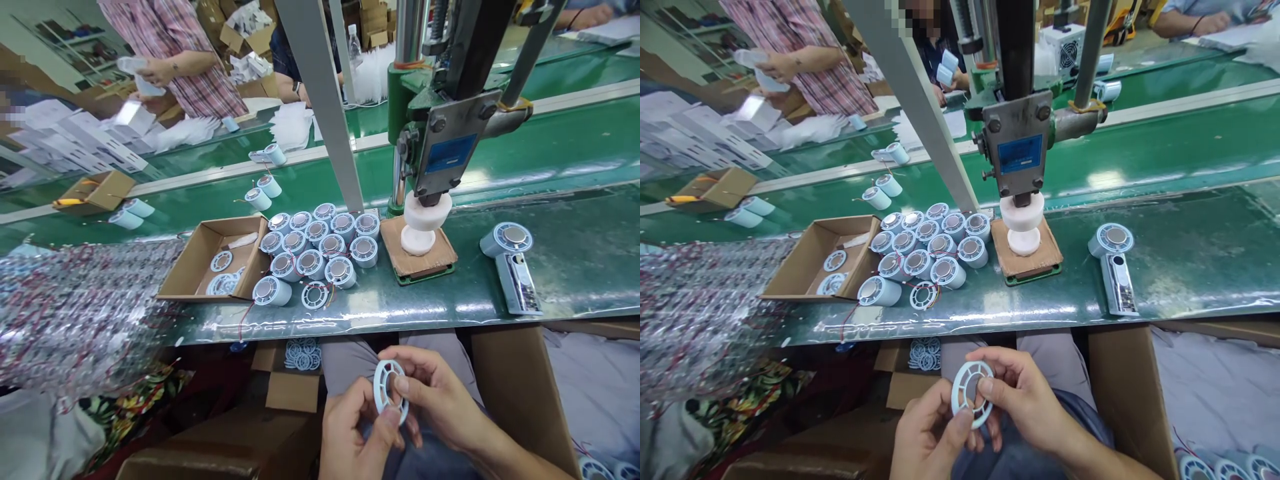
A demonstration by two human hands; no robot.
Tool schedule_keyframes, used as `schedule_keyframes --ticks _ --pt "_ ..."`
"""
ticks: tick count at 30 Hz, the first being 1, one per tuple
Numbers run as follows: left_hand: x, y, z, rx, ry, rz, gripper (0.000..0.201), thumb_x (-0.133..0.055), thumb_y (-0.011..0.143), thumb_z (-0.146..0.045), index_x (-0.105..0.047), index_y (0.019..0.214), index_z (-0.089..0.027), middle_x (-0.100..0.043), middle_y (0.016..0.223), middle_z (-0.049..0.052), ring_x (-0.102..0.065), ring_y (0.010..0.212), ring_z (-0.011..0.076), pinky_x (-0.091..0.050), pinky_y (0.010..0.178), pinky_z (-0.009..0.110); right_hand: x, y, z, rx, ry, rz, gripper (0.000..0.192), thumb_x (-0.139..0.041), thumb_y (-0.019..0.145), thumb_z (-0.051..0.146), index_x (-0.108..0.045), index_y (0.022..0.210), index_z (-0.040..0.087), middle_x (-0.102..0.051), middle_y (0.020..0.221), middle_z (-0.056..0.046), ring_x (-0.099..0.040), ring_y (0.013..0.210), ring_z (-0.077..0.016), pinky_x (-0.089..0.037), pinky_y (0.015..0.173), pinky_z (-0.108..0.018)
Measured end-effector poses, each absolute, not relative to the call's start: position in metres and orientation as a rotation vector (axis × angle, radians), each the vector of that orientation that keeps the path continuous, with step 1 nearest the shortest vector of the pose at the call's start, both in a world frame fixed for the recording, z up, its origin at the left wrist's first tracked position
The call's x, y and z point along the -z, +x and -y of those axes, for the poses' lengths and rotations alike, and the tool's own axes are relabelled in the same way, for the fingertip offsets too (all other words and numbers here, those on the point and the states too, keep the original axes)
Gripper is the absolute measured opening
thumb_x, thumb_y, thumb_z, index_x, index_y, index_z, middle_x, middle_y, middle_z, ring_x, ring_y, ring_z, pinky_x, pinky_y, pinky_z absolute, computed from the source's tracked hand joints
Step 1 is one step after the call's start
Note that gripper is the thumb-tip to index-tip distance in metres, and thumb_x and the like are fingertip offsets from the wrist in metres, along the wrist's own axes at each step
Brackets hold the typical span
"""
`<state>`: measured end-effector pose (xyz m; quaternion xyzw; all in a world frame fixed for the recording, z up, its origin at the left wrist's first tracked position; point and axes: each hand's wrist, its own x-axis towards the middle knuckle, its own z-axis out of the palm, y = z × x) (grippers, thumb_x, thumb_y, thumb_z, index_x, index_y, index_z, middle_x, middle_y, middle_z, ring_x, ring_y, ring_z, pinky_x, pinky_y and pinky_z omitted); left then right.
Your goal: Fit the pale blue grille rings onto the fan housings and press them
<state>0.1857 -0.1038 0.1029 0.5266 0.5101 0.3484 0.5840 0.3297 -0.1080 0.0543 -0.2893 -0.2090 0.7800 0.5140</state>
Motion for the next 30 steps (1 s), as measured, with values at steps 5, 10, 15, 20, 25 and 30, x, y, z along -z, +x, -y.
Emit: schedule_keyframes --ticks 5,10,15,20,25,30 --pt "-0.085 0.185 0.092 -0.814 1.380 -1.356 0.064 -0.043 0.098 -0.064 -0.056 0.055 -0.019 -0.054 0.041 -0.001 -0.052 0.040 0.0116 -0.041 0.048 0.022 -0.058 0.330 0.108 -1.689 -0.955 0.719 0.041 -0.073 0.087 0.047 -0.069 0.116 0.019 -0.068 0.071 -0.001 -0.061 0.051 -0.0093 -0.050 0.044 -0.016" --pt "-0.071 0.183 0.060 -0.795 1.589 -1.389 0.061 -0.035 0.102 -0.055 -0.051 0.055 -0.020 -0.056 0.046 0.000 -0.055 0.046 0.0138 -0.041 0.053 0.023 -0.055 0.339 0.095 -1.290 -1.282 1.036 0.032 -0.071 0.086 0.043 -0.074 0.107 0.018 -0.074 0.076 -0.005 -0.063 0.057 -0.0130 -0.052 0.051 -0.020" --pt "-0.063 0.148 0.023 -0.993 1.720 -1.709 0.049 -0.035 0.101 -0.045 -0.049 0.061 -0.022 -0.057 0.049 -0.001 -0.058 0.047 0.0145 -0.044 0.051 0.023 -0.037 0.364 0.057 -0.924 -1.489 1.239 0.042 -0.060 0.087 0.044 -0.071 0.115 0.014 -0.072 0.077 -0.007 -0.063 0.056 -0.0168 -0.055 0.054 -0.027" --pt "-0.086 0.079 -0.025 -1.115 1.760 -2.046 0.026 -0.044 0.098 -0.040 -0.057 0.092 -0.019 -0.066 0.070 0.002 -0.066 0.064 0.0188 -0.053 0.065 0.029 -0.030 0.371 0.011 -0.614 -1.550 1.543 0.043 -0.052 0.085 0.039 -0.071 0.113 0.012 -0.067 0.069 -0.005 -0.062 0.056 -0.0201 -0.056 0.061 -0.034" --pt "-0.137 0.011 -0.122 -0.820 1.894 -2.254 0.017 -0.055 0.100 -0.027 -0.064 0.108 -0.014 -0.070 0.105 0.007 -0.068 0.099 0.0216 -0.054 0.091 0.043 -0.029 0.361 -0.010 -0.388 -1.535 1.599 0.042 -0.049 0.085 0.040 -0.072 0.105 0.011 -0.064 0.064 -0.004 -0.059 0.051 -0.0201 -0.055 0.063 -0.036" --pt "-0.143 -0.002 -0.193 -0.265 2.014 -2.178 0.028 -0.066 0.096 -0.033 -0.065 0.118 -0.015 -0.067 0.119 0.009 -0.068 0.102 0.0227 -0.058 0.089 0.044 -0.023 0.359 -0.010 -0.355 -1.510 1.545 0.039 -0.051 0.084 0.038 -0.071 0.104 0.012 -0.066 0.068 -0.006 -0.058 0.049 -0.0203 -0.054 0.061 -0.037"
